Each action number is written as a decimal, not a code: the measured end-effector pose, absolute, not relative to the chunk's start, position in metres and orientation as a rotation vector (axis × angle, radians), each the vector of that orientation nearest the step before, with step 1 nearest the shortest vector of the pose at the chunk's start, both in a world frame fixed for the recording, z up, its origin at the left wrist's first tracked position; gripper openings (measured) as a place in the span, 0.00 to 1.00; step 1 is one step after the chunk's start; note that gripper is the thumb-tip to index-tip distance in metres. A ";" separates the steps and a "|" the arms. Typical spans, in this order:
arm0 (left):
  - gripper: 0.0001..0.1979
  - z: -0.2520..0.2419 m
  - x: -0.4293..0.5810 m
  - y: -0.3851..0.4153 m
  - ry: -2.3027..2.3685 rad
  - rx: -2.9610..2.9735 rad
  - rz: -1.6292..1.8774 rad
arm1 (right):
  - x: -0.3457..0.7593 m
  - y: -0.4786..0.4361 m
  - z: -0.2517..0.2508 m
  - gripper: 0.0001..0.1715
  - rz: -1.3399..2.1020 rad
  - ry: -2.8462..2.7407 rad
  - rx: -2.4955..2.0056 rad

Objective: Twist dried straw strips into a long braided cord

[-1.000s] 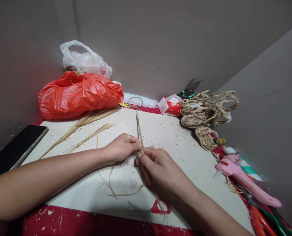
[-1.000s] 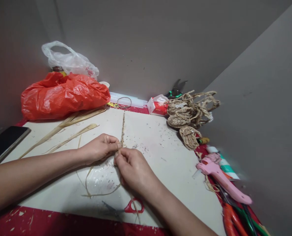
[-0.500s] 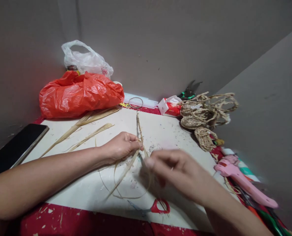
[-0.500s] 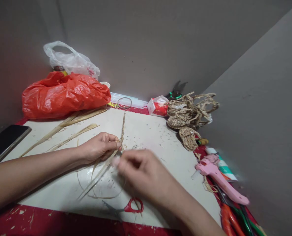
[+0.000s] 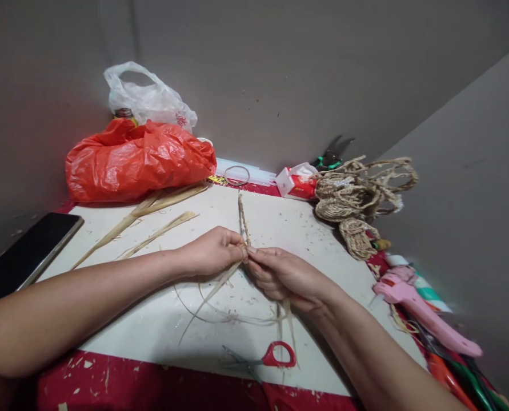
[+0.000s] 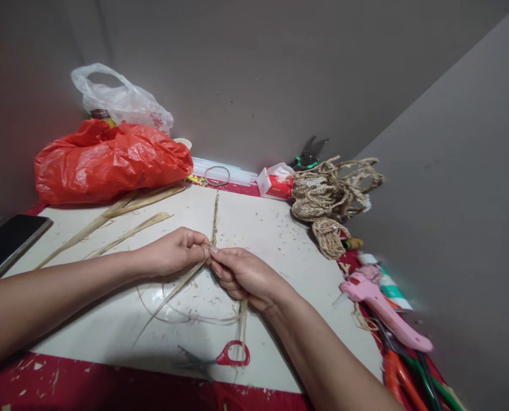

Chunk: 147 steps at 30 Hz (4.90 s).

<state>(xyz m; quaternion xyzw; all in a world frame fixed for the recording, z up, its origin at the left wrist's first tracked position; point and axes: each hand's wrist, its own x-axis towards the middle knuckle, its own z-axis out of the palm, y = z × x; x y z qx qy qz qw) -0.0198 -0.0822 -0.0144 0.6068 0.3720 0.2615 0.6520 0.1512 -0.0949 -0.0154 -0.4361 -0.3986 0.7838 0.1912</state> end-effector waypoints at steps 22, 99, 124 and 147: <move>0.10 -0.007 -0.019 -0.139 0.959 2.632 0.202 | 0.131 -0.114 -0.026 0.11 2.005 -0.799 -1.236; 0.12 -0.017 -0.019 -0.092 0.881 1.169 0.658 | 0.142 -0.103 -0.018 0.25 2.002 -1.254 -1.301; 0.15 -0.010 -0.028 -0.107 1.193 2.170 0.529 | 0.140 -0.104 -0.024 0.21 2.045 -1.048 -1.191; 0.11 0.065 -0.099 -0.115 1.606 2.486 0.133 | 0.136 -0.102 -0.021 0.04 2.225 -0.895 -1.021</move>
